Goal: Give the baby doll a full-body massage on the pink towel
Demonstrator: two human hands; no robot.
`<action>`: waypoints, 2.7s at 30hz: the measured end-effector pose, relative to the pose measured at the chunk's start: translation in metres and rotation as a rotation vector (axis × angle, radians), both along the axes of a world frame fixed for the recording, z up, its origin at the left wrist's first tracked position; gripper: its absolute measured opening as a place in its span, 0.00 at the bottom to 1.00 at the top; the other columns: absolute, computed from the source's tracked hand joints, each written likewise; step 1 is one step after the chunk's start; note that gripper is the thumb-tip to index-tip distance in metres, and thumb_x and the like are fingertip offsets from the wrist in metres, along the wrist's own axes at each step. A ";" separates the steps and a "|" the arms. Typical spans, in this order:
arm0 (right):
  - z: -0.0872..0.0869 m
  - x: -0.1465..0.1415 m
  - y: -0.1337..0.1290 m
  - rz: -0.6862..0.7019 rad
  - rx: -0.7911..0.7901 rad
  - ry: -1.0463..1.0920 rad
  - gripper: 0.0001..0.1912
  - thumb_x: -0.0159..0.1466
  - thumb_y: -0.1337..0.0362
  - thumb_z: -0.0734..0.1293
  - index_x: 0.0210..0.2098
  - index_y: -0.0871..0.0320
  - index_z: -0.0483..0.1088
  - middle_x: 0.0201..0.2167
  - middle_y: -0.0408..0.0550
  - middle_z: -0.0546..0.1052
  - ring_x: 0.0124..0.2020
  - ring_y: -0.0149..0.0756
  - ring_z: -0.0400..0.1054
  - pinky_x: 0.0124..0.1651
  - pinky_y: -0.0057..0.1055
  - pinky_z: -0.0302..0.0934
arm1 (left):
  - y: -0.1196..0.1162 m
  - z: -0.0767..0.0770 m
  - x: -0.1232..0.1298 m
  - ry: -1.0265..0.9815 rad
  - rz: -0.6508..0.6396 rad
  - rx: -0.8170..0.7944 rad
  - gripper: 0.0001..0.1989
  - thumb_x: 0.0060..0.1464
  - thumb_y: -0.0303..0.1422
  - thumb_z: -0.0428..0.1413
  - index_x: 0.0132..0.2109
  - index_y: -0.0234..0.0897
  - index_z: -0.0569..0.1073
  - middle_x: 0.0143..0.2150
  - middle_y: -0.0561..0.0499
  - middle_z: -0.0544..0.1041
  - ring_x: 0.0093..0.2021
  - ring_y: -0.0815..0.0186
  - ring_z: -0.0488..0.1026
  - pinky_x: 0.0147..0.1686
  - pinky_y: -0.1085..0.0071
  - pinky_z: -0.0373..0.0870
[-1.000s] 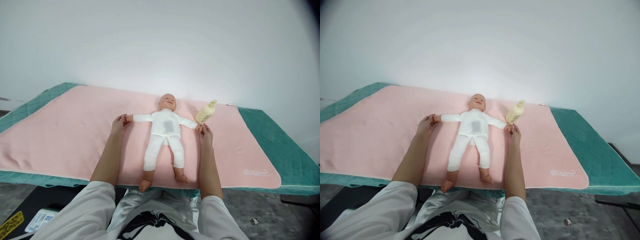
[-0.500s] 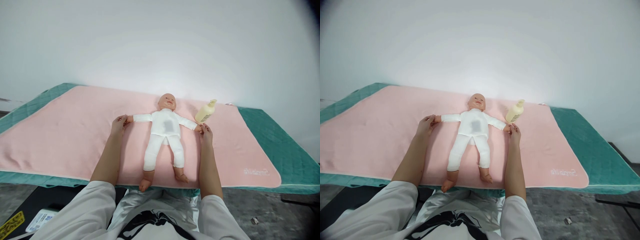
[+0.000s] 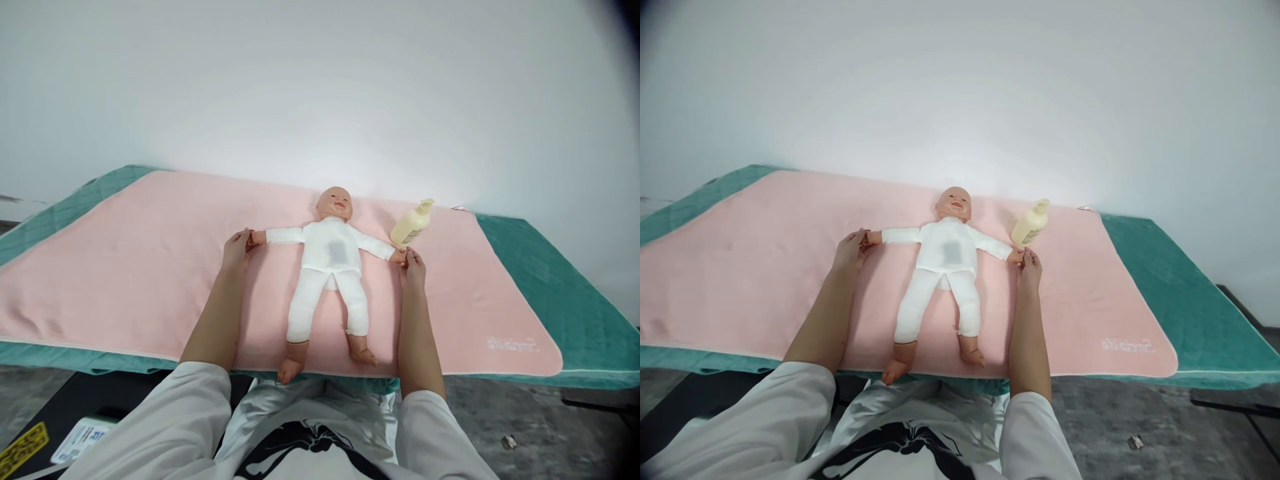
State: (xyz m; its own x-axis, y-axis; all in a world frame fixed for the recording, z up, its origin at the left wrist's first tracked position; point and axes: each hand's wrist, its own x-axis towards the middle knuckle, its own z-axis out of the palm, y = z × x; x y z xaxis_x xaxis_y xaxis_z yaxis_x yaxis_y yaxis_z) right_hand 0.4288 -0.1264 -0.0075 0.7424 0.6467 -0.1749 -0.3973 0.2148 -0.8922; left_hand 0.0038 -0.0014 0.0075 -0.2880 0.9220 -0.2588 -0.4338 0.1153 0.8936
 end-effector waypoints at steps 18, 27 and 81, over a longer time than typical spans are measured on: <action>-0.002 0.002 -0.001 0.017 0.026 0.015 0.07 0.59 0.71 0.69 0.38 0.60 0.73 0.33 0.45 0.78 0.33 0.25 0.72 0.22 0.13 0.61 | 0.001 -0.003 -0.002 0.021 -0.014 -0.001 0.07 0.58 0.26 0.57 0.31 0.33 0.76 0.34 0.47 0.76 0.35 0.67 0.74 0.36 0.73 0.77; -0.001 0.003 0.001 0.042 0.023 0.014 0.11 0.54 0.73 0.71 0.37 0.59 0.73 0.35 0.45 0.78 0.34 0.25 0.73 0.30 0.16 0.68 | -0.004 0.001 -0.001 -0.033 -0.051 0.029 0.04 0.56 0.23 0.57 0.34 0.33 0.77 0.34 0.46 0.77 0.36 0.67 0.76 0.40 0.71 0.78; -0.018 0.008 -0.001 -0.008 -0.200 -0.393 0.27 0.61 0.52 0.68 0.55 0.55 0.62 0.48 0.47 0.70 0.47 0.31 0.71 0.47 0.30 0.72 | -0.001 -0.007 0.004 -0.092 0.001 0.067 0.03 0.54 0.23 0.62 0.33 0.32 0.75 0.34 0.47 0.77 0.37 0.69 0.77 0.46 0.74 0.76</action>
State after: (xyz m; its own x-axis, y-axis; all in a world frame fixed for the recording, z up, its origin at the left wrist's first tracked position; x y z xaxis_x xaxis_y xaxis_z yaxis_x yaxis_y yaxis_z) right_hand 0.4366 -0.1276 -0.0258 0.7823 0.6229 0.0006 -0.0187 0.0244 -0.9995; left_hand 0.0077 -0.0028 0.0001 -0.2672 0.9378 -0.2216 -0.5147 0.0555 0.8556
